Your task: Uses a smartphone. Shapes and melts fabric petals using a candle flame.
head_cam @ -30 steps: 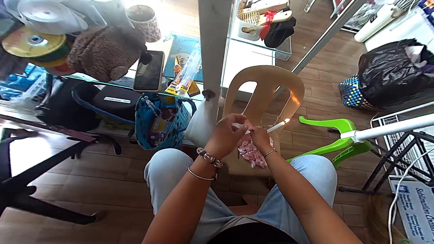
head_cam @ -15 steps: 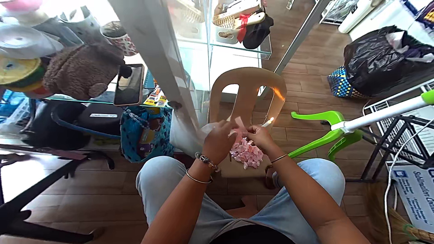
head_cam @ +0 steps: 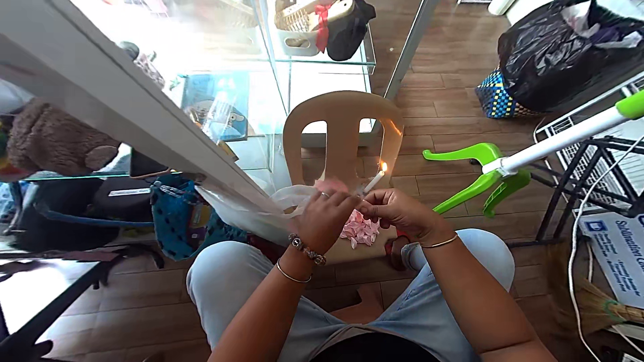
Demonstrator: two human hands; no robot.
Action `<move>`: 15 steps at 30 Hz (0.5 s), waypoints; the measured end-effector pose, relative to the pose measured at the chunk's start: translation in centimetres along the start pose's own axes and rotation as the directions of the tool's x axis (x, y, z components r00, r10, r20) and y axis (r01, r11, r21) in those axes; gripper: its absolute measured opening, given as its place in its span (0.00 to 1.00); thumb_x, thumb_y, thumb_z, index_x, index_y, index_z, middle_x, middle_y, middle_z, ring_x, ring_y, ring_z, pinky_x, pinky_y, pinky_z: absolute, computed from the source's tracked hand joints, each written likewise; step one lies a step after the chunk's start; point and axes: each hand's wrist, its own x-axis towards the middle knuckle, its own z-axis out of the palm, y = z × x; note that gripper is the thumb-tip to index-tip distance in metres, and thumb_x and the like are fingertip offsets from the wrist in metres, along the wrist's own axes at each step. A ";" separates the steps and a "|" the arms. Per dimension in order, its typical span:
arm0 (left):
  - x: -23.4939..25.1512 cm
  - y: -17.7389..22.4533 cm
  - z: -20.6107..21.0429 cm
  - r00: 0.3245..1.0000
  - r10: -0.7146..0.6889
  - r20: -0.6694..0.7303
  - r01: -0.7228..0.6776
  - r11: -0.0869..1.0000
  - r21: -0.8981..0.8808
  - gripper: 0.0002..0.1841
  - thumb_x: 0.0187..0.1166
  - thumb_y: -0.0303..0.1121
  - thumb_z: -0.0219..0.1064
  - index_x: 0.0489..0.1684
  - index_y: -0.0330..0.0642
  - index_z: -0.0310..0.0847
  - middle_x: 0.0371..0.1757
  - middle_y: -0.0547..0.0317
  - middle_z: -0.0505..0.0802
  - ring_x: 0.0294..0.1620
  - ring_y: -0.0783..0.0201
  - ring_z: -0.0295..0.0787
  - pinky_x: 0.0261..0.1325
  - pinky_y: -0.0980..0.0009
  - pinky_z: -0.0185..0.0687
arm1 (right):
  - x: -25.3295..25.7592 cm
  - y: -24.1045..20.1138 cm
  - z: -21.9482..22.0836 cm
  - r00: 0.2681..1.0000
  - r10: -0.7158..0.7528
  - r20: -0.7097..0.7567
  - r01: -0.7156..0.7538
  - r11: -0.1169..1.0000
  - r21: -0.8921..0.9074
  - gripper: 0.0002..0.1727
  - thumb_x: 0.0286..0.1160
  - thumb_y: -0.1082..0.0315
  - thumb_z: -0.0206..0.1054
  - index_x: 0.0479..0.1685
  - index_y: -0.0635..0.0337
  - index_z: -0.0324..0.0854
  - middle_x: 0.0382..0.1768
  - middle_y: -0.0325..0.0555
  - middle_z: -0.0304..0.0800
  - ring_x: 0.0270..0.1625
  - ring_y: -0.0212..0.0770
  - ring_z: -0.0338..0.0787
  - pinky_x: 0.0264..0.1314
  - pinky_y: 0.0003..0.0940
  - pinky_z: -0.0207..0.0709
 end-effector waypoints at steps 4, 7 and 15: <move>0.4 0.4 -0.9 0.962 -0.203 0.181 0.239 0.948 -0.208 0.07 0.76 0.32 0.74 0.45 0.43 0.94 0.41 0.53 0.96 0.43 0.52 0.94 0.47 0.47 0.86 | -0.4 0.2 -0.9 0.998 -0.052 -0.024 0.050 0.997 -0.060 0.02 0.74 0.77 0.71 0.41 0.63 0.87 0.28 0.38 0.87 0.24 0.24 0.79 0.24 0.17 0.70; 0.8 0.3 -1.5 0.872 -0.298 0.388 0.449 0.801 -0.396 0.06 0.76 0.31 0.76 0.45 0.44 0.93 0.37 0.62 0.96 0.35 0.68 0.91 0.44 0.61 0.88 | -0.6 0.4 -1.1 0.996 -0.072 -0.062 0.066 0.994 -0.084 0.01 0.74 0.77 0.72 0.39 0.64 0.87 0.26 0.39 0.85 0.22 0.25 0.76 0.23 0.18 0.69; 1.8 0.3 -1.8 0.684 -0.386 0.619 0.729 0.385 -0.566 0.06 0.77 0.22 0.72 0.46 0.37 0.91 0.32 0.62 0.93 0.26 0.76 0.82 0.30 0.80 0.76 | -1.2 0.1 -1.4 0.995 -0.072 -0.071 0.058 0.981 -0.185 0.03 0.80 0.74 0.69 0.44 0.64 0.85 0.32 0.43 0.88 0.27 0.30 0.84 0.27 0.22 0.77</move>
